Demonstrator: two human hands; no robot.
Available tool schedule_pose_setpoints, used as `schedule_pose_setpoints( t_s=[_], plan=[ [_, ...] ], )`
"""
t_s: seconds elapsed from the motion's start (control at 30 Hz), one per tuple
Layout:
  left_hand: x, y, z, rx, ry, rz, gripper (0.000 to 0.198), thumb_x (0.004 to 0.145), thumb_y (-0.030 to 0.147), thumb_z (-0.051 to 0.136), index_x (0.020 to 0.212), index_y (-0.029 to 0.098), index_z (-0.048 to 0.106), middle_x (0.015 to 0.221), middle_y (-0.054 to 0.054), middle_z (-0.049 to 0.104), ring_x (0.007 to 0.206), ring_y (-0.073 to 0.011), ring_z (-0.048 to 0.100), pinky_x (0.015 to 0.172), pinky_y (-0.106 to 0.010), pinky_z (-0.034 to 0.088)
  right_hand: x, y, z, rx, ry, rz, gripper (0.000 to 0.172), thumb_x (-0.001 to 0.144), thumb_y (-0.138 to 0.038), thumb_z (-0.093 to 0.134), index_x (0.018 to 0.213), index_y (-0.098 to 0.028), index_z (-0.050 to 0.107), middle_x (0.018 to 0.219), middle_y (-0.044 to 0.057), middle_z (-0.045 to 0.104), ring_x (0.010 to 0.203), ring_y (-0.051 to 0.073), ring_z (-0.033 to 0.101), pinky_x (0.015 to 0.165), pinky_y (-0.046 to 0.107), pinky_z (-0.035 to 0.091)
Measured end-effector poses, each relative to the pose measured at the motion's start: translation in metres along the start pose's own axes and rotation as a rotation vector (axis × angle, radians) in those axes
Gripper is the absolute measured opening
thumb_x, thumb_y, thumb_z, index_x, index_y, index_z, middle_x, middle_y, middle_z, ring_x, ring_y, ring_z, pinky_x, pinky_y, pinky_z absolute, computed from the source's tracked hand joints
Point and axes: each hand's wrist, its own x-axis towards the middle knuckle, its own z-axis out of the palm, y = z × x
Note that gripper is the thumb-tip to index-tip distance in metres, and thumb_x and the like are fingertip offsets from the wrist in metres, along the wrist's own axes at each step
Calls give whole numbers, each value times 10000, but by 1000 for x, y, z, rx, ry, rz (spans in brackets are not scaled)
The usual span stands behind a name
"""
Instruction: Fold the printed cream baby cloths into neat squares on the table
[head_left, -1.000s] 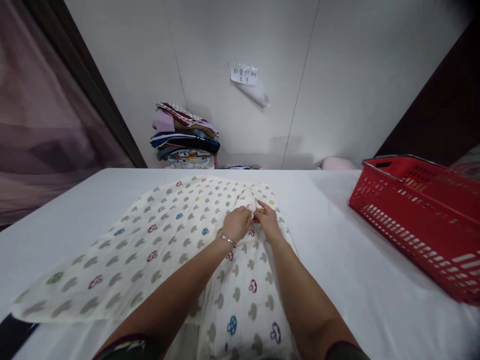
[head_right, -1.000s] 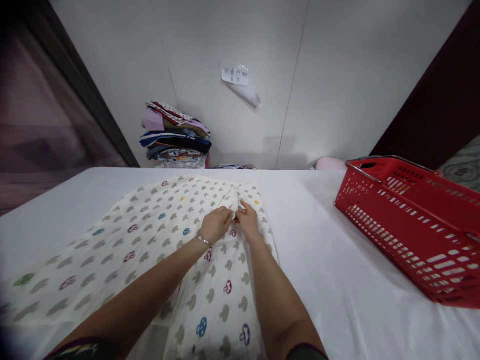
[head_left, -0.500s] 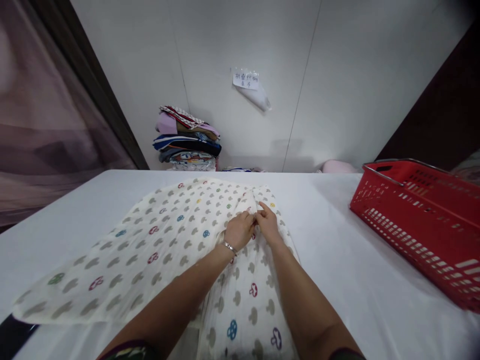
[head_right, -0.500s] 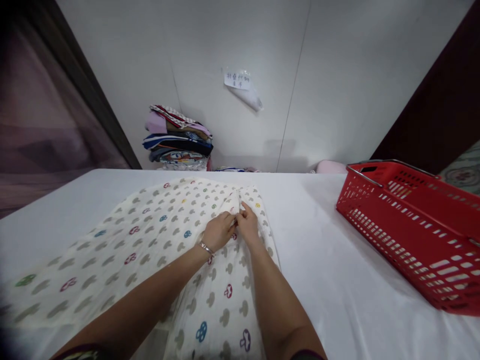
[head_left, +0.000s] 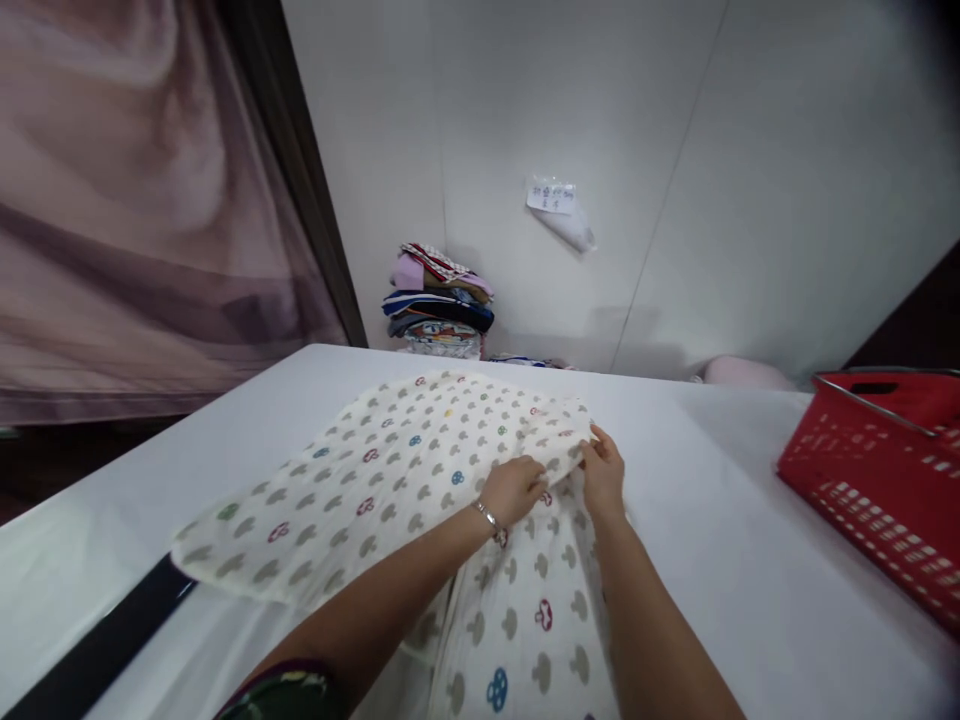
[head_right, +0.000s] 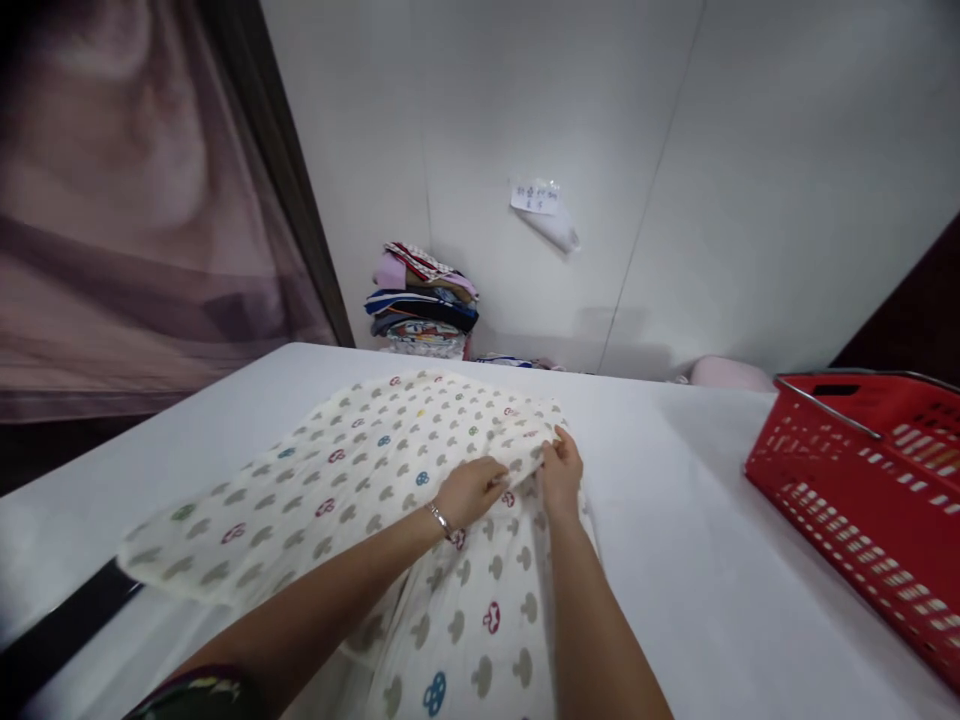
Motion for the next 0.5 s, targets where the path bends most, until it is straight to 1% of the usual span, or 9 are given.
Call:
schedule_pose_setpoints(
  t_s=[0.07,0.13,0.2,0.27,0.37,0.43,0.5],
  plan=[
    [-12,-2,-4,0,-31,7,152,826,273,486,863,221,625,867,-9,621,829,-142,577,720,-244,428,4,-3,-6,66,52,44,508,606,-320,645,1090,-179,582,735,-33,563,632,106,545,571,224,458],
    [-25,-3,-10,-23,-46,-4,173,835,288,466,841,223,627,862,-5,626,811,-134,580,709,-237,430,8,-7,-14,125,98,73,507,584,-311,657,1068,-182,585,757,-19,577,647,117,570,553,225,469],
    [-37,-6,-17,-47,-59,-42,185,829,291,463,859,228,635,876,-3,637,788,-129,584,699,-235,434,14,-13,-25,162,135,61,497,563,-302,668,1037,-177,589,759,-7,591,655,126,587,552,233,482],
    [-47,-15,-27,-53,-68,-91,200,818,295,468,891,231,642,902,-8,649,773,-133,589,692,-244,440,22,-24,-41,182,154,24,482,545,-287,680,1003,-167,591,748,-2,601,652,128,595,566,242,495],
    [-62,-40,-46,-27,-41,-153,221,816,313,456,893,234,647,916,-18,662,776,-147,596,712,-267,447,40,-55,-74,172,194,-10,444,529,-230,684,958,-160,595,683,-21,596,594,109,583,552,232,493],
    [-73,-62,-61,-2,-13,-192,217,806,328,460,864,237,648,902,-18,669,781,-154,602,726,-275,448,55,-83,-102,126,225,2,408,551,-170,657,955,-171,598,633,-35,589,535,99,564,517,221,480],
    [-84,-84,-74,24,10,-278,225,791,350,467,864,239,648,899,-20,676,776,-162,608,723,-280,450,71,-115,-131,52,257,43,374,590,-105,600,956,-181,606,597,-35,585,481,100,541,486,230,469]
  ],
)
